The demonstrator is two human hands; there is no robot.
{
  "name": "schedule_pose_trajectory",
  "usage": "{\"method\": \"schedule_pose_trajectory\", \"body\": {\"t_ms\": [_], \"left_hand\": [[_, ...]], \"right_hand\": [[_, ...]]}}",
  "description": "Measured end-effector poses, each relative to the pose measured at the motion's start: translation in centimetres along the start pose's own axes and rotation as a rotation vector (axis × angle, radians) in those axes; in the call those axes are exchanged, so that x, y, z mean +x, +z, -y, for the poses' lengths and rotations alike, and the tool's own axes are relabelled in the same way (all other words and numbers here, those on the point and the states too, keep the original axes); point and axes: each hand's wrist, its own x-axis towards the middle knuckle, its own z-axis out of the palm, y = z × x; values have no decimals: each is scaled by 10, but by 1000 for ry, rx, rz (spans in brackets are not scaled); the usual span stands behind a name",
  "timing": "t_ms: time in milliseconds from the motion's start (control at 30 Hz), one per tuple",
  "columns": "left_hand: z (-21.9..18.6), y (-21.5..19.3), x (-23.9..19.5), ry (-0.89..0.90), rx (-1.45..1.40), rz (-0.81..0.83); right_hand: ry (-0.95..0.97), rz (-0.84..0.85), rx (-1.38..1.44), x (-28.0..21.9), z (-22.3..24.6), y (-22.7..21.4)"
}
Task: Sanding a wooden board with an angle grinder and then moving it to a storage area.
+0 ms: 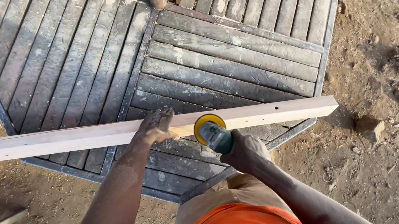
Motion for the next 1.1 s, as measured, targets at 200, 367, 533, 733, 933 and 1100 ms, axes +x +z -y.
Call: {"method": "schedule_pose_trajectory", "body": {"t_ms": [200,367,533,733,933,1100], "left_hand": [[-4,-7,4,-60,14,65],[-16,-31,0,-80,27,122],[16,9,24,-115,56,187],[12,0,27,-159,72,247],[0,-14,36,-203,82,268],[-28,-42,18,-196,92,285]], "right_hand": [[-40,-22,-20,31,-14,13],[69,-32,29,30,-69,-19],[256,-82,114,17,-147,-64],[444,-222,271,39,-280,-88],[608,-424,445,53,-379,-99],[664,-497,479,49,-392,-74]]}}
